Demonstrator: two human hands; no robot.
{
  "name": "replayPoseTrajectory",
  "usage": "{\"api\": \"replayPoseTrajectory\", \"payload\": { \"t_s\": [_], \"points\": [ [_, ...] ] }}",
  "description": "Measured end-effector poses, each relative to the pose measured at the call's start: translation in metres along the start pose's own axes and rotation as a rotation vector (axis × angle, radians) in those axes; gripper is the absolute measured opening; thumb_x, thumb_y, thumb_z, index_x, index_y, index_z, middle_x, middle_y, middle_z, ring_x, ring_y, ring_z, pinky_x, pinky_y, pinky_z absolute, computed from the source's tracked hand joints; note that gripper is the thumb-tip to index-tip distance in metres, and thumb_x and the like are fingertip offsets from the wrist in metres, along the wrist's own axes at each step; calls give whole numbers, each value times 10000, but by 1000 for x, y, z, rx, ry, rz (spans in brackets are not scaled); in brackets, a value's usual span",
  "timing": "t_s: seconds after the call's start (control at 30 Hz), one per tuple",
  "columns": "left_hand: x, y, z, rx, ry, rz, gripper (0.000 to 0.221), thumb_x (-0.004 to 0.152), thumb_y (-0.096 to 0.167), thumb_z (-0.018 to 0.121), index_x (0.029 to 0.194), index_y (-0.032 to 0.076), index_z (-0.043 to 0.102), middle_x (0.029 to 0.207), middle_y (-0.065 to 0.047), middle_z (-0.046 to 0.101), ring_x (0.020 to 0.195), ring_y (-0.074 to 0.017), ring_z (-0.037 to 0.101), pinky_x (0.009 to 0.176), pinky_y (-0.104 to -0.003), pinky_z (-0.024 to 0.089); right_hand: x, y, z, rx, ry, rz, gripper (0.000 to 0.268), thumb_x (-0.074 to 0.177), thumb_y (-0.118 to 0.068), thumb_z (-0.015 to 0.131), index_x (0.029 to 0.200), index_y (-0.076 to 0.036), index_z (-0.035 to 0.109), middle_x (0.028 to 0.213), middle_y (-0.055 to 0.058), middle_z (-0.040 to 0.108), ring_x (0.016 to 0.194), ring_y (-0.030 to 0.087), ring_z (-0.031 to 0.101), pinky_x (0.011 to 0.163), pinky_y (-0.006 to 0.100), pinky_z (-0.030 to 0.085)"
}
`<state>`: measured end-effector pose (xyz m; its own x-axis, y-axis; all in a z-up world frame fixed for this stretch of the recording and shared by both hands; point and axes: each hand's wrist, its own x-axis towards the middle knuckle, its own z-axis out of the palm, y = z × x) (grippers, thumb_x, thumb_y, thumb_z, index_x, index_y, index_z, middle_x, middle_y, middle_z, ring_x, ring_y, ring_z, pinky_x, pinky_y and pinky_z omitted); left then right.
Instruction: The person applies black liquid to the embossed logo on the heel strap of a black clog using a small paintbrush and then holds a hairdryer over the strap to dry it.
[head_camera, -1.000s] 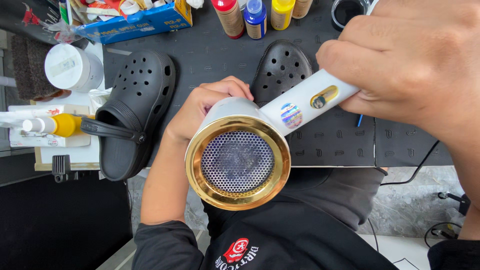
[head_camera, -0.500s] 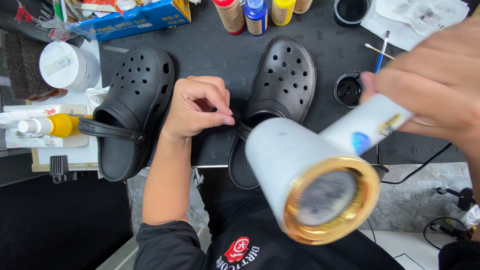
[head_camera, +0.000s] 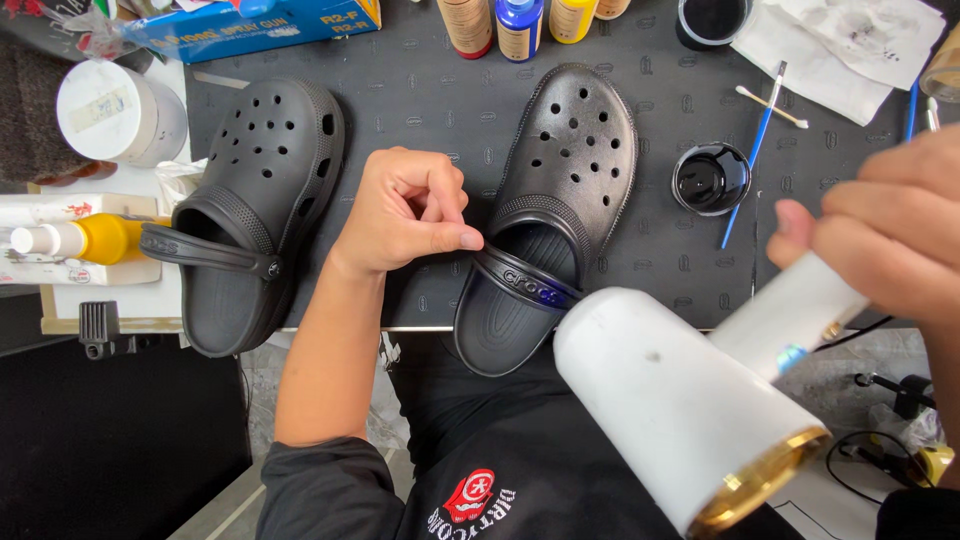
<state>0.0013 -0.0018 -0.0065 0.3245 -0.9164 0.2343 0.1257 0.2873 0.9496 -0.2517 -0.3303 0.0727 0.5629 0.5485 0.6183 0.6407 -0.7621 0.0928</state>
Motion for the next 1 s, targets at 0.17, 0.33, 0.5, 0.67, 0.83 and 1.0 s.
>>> {"api": "replayPoseTrajectory", "payload": {
  "t_s": [0.17,0.33,0.5,0.67,0.83,1.0],
  "points": [
    [1,6,-2,90,-10,-119,202,832,5,849,828,26,649,648,49,481,602,-17,409,563,-213,319,60,8,-9,-79,-140,47,223,763,-56,854,703,-33,641,658,101,630,619,300,627,523,411,452],
    [4,9,-1,28,-59,-138,146,855,21,819,896,11,679,729,32,542,666,-34,467,617,-222,359,98,10,-9,-221,-153,19,231,812,-162,829,684,-56,668,604,47,632,553,239,625,516,370,435],
    [1,11,-1,31,-65,-122,93,873,12,770,895,2,681,763,4,555,695,-56,480,633,-231,359,84,4,-11,-176,-178,89,215,814,-137,836,705,-43,677,623,58,629,591,262,634,567,393,462],
    [3,15,1,50,-97,-53,90,802,-67,594,813,7,644,715,-7,532,635,-71,443,587,-248,312,43,-11,-12,-151,-168,145,241,774,-62,837,663,-50,624,649,73,635,619,273,643,575,409,471],
    [5,15,3,79,-103,-11,131,677,-104,517,722,0,584,638,20,423,597,-76,324,576,-286,222,10,-14,-8,-110,-163,110,247,739,-61,848,650,-46,618,643,86,633,597,270,624,560,406,501],
    [6,14,2,100,-99,9,133,686,-114,522,721,7,565,638,21,425,599,-73,316,536,-260,218,8,-11,-8,-86,-145,88,248,728,-58,844,647,-52,610,643,89,634,592,272,622,550,406,511]
  ]
}}
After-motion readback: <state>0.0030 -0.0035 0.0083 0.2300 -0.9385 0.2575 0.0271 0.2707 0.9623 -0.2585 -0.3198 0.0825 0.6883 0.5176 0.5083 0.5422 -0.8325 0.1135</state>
